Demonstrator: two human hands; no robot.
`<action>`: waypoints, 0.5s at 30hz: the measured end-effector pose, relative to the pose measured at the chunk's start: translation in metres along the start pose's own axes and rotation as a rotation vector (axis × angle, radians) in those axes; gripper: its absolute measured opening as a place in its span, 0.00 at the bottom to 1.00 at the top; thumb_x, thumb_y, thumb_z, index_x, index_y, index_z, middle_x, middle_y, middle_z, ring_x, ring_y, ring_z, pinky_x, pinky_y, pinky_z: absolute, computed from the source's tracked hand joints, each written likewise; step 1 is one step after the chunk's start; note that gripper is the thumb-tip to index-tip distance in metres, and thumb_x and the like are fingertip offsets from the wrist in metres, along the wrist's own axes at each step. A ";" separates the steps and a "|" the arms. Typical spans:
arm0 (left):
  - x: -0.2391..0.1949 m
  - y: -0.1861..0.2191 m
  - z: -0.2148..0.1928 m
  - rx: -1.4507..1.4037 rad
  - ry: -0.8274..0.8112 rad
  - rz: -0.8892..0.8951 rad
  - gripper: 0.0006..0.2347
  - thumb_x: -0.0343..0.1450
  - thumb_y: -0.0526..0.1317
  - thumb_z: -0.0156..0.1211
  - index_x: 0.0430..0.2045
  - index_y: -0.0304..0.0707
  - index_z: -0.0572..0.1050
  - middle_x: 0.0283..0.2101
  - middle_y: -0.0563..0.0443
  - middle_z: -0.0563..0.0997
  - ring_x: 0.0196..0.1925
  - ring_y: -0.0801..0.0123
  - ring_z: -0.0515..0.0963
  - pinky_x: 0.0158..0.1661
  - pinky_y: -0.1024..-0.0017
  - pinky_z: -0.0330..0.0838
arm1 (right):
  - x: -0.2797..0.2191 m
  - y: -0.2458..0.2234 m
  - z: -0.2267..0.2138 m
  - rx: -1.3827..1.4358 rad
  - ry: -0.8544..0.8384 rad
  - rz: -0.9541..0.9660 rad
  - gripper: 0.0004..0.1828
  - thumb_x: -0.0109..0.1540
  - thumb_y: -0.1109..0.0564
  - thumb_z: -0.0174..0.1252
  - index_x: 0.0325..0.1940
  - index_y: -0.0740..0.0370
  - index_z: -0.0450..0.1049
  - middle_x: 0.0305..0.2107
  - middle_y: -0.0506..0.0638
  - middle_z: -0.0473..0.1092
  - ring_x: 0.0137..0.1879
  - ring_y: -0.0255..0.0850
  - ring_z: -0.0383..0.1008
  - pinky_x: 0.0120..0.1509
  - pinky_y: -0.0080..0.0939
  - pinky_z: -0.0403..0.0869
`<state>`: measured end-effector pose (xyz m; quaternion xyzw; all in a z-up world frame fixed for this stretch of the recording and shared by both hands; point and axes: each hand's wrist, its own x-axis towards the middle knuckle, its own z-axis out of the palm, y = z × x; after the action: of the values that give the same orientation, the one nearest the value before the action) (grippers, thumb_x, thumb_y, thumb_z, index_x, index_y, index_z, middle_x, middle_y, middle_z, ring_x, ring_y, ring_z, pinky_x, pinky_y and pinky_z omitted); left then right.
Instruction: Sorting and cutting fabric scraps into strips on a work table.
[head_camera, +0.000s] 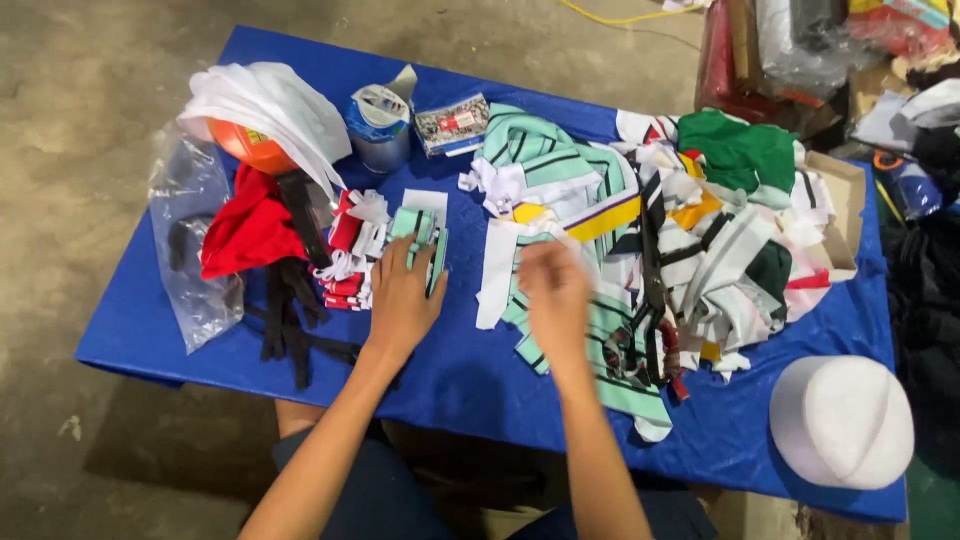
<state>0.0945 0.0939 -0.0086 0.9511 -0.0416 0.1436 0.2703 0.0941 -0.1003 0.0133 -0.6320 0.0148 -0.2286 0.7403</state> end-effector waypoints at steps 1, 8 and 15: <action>-0.004 -0.006 0.005 0.029 -0.069 -0.043 0.14 0.75 0.41 0.60 0.51 0.31 0.78 0.59 0.35 0.74 0.68 0.47 0.68 0.61 0.46 0.59 | -0.007 0.031 -0.004 -0.318 -0.169 0.114 0.07 0.66 0.60 0.56 0.36 0.58 0.79 0.23 0.50 0.75 0.33 0.43 0.78 0.41 0.39 0.75; 0.011 -0.020 0.024 0.108 0.041 0.011 0.11 0.73 0.35 0.60 0.49 0.34 0.79 0.55 0.39 0.76 0.61 0.51 0.73 0.54 0.54 0.65 | -0.054 0.084 -0.007 -0.896 -0.409 0.240 0.08 0.66 0.50 0.58 0.38 0.52 0.79 0.27 0.46 0.79 0.35 0.42 0.81 0.36 0.39 0.78; 0.055 -0.059 0.040 0.294 -0.221 0.008 0.18 0.70 0.35 0.59 0.57 0.45 0.76 0.60 0.41 0.73 0.66 0.52 0.69 0.60 0.49 0.57 | -0.038 0.045 0.011 -0.957 -0.521 0.192 0.11 0.67 0.53 0.55 0.40 0.60 0.80 0.27 0.54 0.79 0.34 0.45 0.81 0.35 0.40 0.79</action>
<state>0.1664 0.1230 -0.0545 0.9902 -0.0532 0.0440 0.1215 0.0779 -0.0716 -0.0375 -0.9293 -0.0092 0.0363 0.3673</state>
